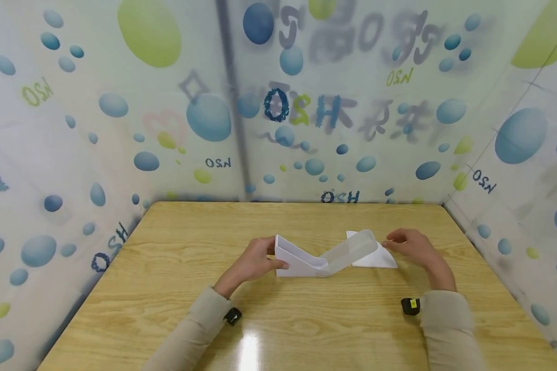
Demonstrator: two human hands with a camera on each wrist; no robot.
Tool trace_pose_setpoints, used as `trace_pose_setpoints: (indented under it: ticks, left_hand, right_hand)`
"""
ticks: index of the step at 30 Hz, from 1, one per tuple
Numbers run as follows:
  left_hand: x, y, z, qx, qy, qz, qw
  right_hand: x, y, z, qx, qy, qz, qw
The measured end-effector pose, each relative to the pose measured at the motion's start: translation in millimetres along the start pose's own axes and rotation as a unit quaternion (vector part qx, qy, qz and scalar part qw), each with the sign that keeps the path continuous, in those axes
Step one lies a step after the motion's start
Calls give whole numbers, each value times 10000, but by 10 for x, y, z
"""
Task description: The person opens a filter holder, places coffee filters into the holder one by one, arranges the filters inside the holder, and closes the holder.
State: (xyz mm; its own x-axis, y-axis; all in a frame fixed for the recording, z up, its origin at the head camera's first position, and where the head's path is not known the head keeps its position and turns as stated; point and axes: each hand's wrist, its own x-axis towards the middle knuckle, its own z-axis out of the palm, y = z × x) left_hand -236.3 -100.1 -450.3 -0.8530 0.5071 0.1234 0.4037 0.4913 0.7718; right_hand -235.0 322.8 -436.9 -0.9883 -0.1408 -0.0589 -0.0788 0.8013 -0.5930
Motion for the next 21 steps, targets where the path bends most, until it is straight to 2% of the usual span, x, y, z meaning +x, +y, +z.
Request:
trace_pose_setpoints:
  ticks: [4,8,15,21]
  left_hand:
    - [-8,2,-7,-10,3,10,10000]
    - [-9,2,-6,-14,22,-18,10000]
    - [-6,2,1,-24,21,-6,10000]
    - [-2,10,-1,-31,-11,-26,10000]
  right_hand:
    - [65,29,82,-117,-70,419,9990]
    - [109,34,142,-118,-153,661,9976]
    - [130,33,185,-248,-263,874,9955]
    - [118,28,188,-436,-285,832,9952]
